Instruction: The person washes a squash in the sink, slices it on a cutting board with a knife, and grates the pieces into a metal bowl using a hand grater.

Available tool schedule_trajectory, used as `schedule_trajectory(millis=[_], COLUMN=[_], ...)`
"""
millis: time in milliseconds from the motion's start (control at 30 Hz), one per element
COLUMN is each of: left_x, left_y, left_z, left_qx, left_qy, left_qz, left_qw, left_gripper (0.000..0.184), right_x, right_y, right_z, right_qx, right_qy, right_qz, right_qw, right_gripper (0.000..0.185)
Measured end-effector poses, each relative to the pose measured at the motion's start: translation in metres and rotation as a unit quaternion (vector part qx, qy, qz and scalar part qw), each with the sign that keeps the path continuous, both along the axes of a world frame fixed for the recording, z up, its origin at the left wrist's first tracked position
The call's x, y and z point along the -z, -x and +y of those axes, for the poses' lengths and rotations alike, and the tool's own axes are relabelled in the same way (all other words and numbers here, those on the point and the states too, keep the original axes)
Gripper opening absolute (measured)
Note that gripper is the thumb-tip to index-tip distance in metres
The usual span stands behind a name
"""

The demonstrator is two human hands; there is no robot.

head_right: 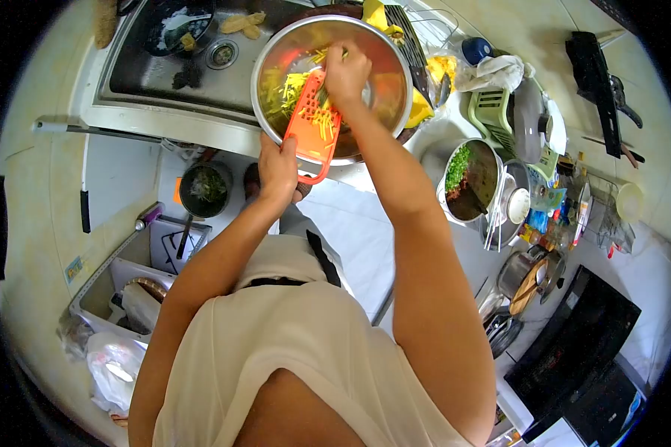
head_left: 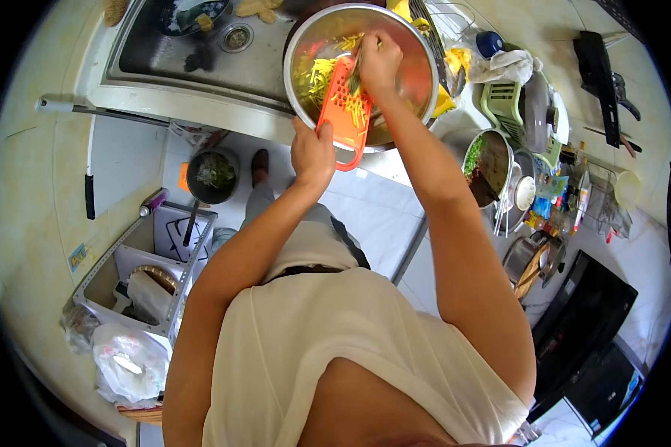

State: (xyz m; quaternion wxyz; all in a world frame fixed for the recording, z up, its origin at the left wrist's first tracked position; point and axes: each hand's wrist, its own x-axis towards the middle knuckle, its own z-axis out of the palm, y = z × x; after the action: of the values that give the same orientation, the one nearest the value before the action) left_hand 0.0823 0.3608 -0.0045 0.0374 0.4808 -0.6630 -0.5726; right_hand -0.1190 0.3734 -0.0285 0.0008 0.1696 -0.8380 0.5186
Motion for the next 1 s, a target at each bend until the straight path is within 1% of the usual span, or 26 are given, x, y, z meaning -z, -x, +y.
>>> schedule_trajectory(millis=[33,100,200,233,300,400,433,467,500,567,600,700,767,800,900,933,1000], left_x=[0.000,0.002,0.014,0.012,0.009,0.022,0.020,0.014,0.010,0.004,0.001,-0.003,0.011,0.008,-0.006,-0.005,0.001], left_y=[0.000,-0.001,-0.002,0.000,-0.002,0.000,-0.001,-0.001,-0.001,-0.003,-0.001,-0.006,-0.006,-0.003,-0.006,-0.002,-0.007], left_z=[0.000,0.001,0.005,0.003,0.005,0.008,0.008,0.006,0.005,0.004,0.003,0.005,0.009,0.008,0.004,0.000,0.002], left_qx=[-0.001,0.002,-0.007,-0.009,-0.016,-0.026,-0.022,-0.019,-0.015,-0.015,-0.013,-0.021,-0.023,-0.027,-0.008,-0.005,0.004], left_qy=[0.004,0.011,0.041,0.030,0.002,-0.019,-0.014,-0.006,0.001,-0.002,-0.005,-0.023,0.005,0.021,-0.004,-0.004,-0.010], left_qz=[0.001,0.004,0.007,0.013,0.016,0.022,0.020,0.019,0.018,0.004,0.001,0.047,0.031,0.023,0.025,0.028,0.029], left_qw=[1.000,1.000,0.999,0.999,1.000,0.999,0.999,1.000,1.000,1.000,1.000,0.998,0.999,0.999,1.000,1.000,1.000], left_gripper=[0.063,0.065,0.069,0.070,0.072,0.070,0.070,0.070,0.069,0.067,0.065,0.059,0.054,0.051,0.051,0.052,0.055], right_x=[0.017,0.021,0.009,-0.018,-0.032,-0.049,-0.030,0.000,0.002,0.006,-0.002,-0.013,-0.021,-0.021,-0.021,0.001,0.018], right_y=[0.020,0.033,0.012,-0.012,-0.050,-0.045,-0.027,0.001,0.010,0.011,0.010,-0.002,-0.033,-0.039,-0.015,0.002,0.023], right_z=[-0.007,-0.015,0.004,0.017,0.025,0.010,0.005,-0.003,-0.012,-0.010,-0.008,0.027,0.038,0.039,0.021,0.015,0.011], right_qx=[0.023,0.043,-0.007,-0.062,-0.077,-0.050,-0.039,-0.029,-0.018,0.000,0.011,-0.036,-0.058,-0.072,-0.057,-0.036,0.019], right_qy=[-0.037,-0.079,0.018,0.013,0.026,-0.025,-0.021,-0.015,-0.009,-0.015,-0.018,-0.022,-0.005,0.004,-0.038,-0.042,-0.149], right_qz=[0.022,0.053,-0.038,-0.077,-0.016,0.036,0.025,0.015,0.004,0.022,0.035,-0.066,-0.052,-0.045,-0.018,-0.010,0.063], right_qw=[0.999,0.995,0.999,0.995,0.997,0.998,0.999,0.999,1.000,1.000,0.999,0.997,0.997,0.996,0.998,0.998,0.987], right_gripper=[0.029,0.029,0.030,0.028,0.028,0.026,0.026,0.026,0.026,0.025,0.025,0.025,0.025,0.025,0.025,0.027,0.030])
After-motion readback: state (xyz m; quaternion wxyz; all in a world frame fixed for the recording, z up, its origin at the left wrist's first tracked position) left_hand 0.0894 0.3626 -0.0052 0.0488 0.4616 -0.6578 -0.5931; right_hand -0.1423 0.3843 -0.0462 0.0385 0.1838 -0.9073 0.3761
